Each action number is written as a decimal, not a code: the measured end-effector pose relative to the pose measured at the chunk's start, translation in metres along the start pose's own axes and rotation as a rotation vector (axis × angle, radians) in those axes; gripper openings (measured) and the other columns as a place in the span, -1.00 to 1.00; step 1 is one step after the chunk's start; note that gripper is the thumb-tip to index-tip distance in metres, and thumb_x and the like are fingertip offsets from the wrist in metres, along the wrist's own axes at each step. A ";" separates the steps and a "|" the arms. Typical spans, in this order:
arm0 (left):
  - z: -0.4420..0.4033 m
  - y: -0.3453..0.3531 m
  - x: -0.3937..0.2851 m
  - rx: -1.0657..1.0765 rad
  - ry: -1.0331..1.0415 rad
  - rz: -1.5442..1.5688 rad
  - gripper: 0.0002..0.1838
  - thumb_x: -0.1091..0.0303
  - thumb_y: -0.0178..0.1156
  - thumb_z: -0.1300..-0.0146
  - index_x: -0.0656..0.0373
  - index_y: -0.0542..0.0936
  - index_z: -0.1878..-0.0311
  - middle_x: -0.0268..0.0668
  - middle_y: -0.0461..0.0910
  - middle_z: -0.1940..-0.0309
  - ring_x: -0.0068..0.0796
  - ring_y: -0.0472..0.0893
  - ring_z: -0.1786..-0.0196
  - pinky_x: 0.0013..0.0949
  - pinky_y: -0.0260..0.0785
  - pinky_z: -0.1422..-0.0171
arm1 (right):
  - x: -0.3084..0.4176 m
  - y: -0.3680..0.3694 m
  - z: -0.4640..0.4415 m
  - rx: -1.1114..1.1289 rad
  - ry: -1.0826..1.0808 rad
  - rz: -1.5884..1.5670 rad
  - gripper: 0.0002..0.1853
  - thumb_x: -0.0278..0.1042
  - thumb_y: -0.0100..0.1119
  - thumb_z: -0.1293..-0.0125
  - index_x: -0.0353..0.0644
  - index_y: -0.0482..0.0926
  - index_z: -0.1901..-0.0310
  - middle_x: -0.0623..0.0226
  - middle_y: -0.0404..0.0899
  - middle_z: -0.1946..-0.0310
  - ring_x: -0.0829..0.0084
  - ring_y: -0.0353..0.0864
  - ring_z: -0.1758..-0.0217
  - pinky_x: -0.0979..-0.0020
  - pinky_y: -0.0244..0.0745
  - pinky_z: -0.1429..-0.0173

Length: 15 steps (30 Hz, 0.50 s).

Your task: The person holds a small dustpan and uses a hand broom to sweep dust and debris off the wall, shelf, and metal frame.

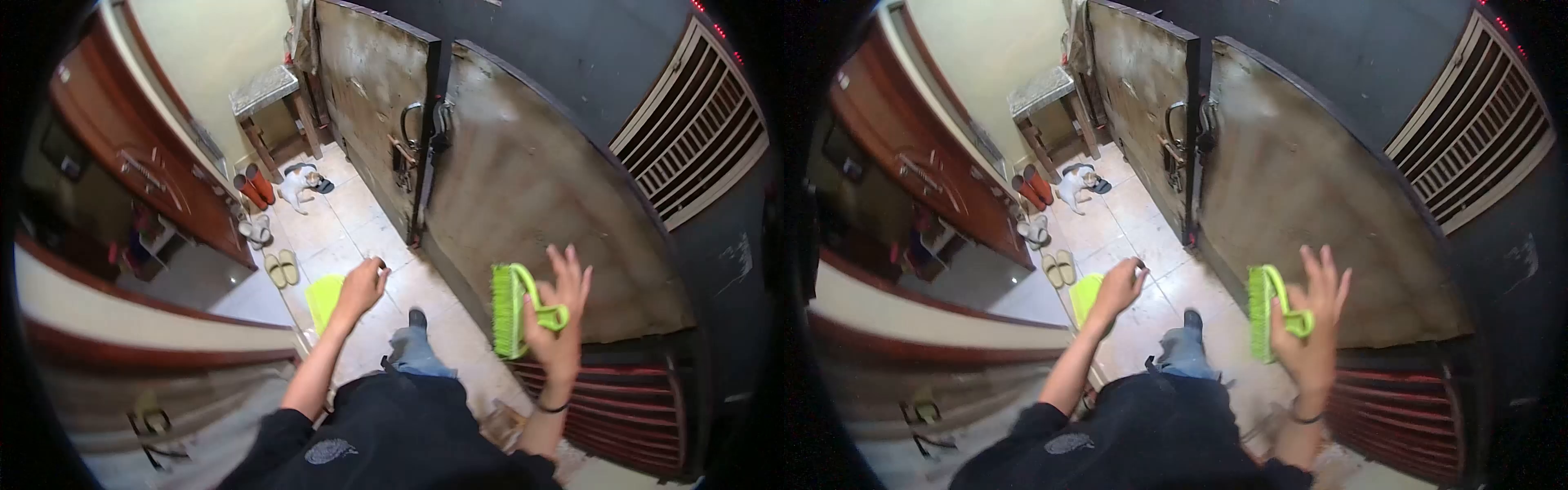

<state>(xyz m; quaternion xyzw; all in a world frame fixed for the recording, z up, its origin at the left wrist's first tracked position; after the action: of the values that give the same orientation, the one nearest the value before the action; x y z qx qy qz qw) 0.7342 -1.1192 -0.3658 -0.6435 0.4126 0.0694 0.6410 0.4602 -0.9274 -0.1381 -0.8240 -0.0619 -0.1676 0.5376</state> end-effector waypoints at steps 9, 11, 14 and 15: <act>-0.008 0.072 0.356 0.556 -0.482 -0.312 -0.72 0.26 0.12 -0.35 0.25 0.66 0.08 0.19 0.70 0.09 0.26 0.68 -0.04 0.16 0.53 -0.14 | -0.013 0.035 -0.280 -0.272 -0.207 0.030 -0.73 -0.22 0.17 -0.39 -0.16 0.81 0.14 0.04 0.39 -0.52 -0.01 0.12 -0.69 -0.22 -0.31 -0.72; 0.024 0.048 0.415 0.607 -0.601 -0.288 -0.64 0.16 0.17 -0.32 0.25 0.70 0.04 0.19 0.70 0.06 0.26 0.67 -0.09 0.08 0.53 -0.22 | -0.026 0.047 -0.325 -0.182 -0.117 -0.177 -0.66 -0.19 0.13 -0.42 -0.24 0.80 0.08 -0.07 0.40 -0.50 0.00 0.14 -0.69 -0.06 -0.19 -0.73; 0.067 -0.002 0.475 0.399 -0.781 -0.103 -0.56 0.10 0.26 -0.30 0.33 0.68 0.00 0.20 0.71 0.05 0.24 0.67 -0.10 0.01 0.52 -0.22 | -0.033 0.064 -0.364 -0.093 0.072 -0.405 -0.60 -0.18 0.11 -0.43 -0.36 0.77 0.05 -0.19 0.41 -0.46 0.00 0.25 -0.64 0.14 0.02 -0.67; 0.071 -0.029 0.458 0.363 -0.997 0.030 -0.53 0.08 0.27 -0.31 0.33 0.69 -0.04 0.19 0.72 0.07 0.16 0.70 -0.09 -0.03 0.51 -0.23 | -0.032 0.063 -0.371 -0.093 0.133 -0.344 -0.60 -0.17 0.10 -0.44 -0.35 0.77 0.05 -0.19 0.41 -0.46 0.00 0.27 -0.62 0.13 0.04 -0.66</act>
<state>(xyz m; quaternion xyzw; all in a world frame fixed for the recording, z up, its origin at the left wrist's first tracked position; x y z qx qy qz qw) 1.0809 -1.2636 -0.6386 -0.4052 0.0725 0.3037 0.8593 0.3704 -1.2872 -0.0680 -0.8124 -0.1585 -0.3137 0.4653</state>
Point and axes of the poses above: each hand's wrist, its own z-axis away from the middle knuckle, its own y-axis out of the palm, x = y × z, the point moved 5 cm from there along -z, towards the middle knuckle
